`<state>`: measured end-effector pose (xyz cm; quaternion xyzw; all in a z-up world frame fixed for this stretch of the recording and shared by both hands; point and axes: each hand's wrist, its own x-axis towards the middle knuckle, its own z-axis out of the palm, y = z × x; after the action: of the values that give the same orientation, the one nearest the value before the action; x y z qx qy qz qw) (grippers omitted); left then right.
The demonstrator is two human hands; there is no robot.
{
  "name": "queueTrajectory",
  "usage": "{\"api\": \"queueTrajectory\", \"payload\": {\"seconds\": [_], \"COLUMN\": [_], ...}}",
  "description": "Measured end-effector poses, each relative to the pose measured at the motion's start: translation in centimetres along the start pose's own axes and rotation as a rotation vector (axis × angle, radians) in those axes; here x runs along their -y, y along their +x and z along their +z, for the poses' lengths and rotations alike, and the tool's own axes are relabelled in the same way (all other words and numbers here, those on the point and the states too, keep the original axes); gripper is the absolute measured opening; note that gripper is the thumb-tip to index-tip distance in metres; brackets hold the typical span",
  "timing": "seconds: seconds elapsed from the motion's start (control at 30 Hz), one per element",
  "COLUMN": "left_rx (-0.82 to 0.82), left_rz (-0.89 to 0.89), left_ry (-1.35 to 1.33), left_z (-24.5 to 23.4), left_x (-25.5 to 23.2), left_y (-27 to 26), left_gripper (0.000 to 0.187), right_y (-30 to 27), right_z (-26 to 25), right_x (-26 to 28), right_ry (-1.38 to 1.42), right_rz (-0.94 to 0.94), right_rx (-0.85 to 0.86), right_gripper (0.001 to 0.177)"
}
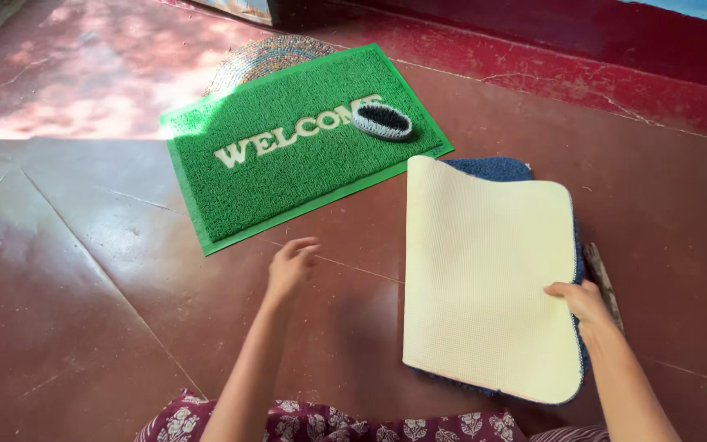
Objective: The person places a blue mat and a green welcome mat on the floor, moves a circular woven mat aside, and then vigorously scrubs the surface of the welcome mat using a handheld brush.
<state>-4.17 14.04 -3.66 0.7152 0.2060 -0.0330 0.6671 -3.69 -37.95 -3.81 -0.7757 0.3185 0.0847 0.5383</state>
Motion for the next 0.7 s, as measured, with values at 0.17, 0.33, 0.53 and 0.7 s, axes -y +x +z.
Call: {"api": "queueTrajectory", "payload": {"seconds": [0.17, 0.33, 0.53, 0.7], "left_rx": [0.008, 0.11, 0.266, 0.398], "left_rz": [-0.091, -0.072, -0.069, -0.151], "left_ry": [-0.175, 0.033, 0.243, 0.175], "left_z": [-0.1, 6.3, 9.8, 13.9], "left_x": [4.3, 5.3, 6.3, 5.6], "left_y": [1.2, 0.0, -2.0, -2.9], "left_gripper": [0.036, 0.049, 0.061, 0.071], "right_y": [-2.2, 0.7, 6.0, 6.0], "right_z": [3.6, 8.7, 7.8, 5.9], "right_x": [4.5, 6.9, 2.6, 0.6], "right_ry": [0.097, -0.218, -0.75, -0.518], "right_rz": [-0.085, -0.325, -0.14, -0.019], "right_rx": [0.126, 0.218, -0.216, -0.179], "right_gripper": [0.054, 0.062, 0.081, 0.086]}}
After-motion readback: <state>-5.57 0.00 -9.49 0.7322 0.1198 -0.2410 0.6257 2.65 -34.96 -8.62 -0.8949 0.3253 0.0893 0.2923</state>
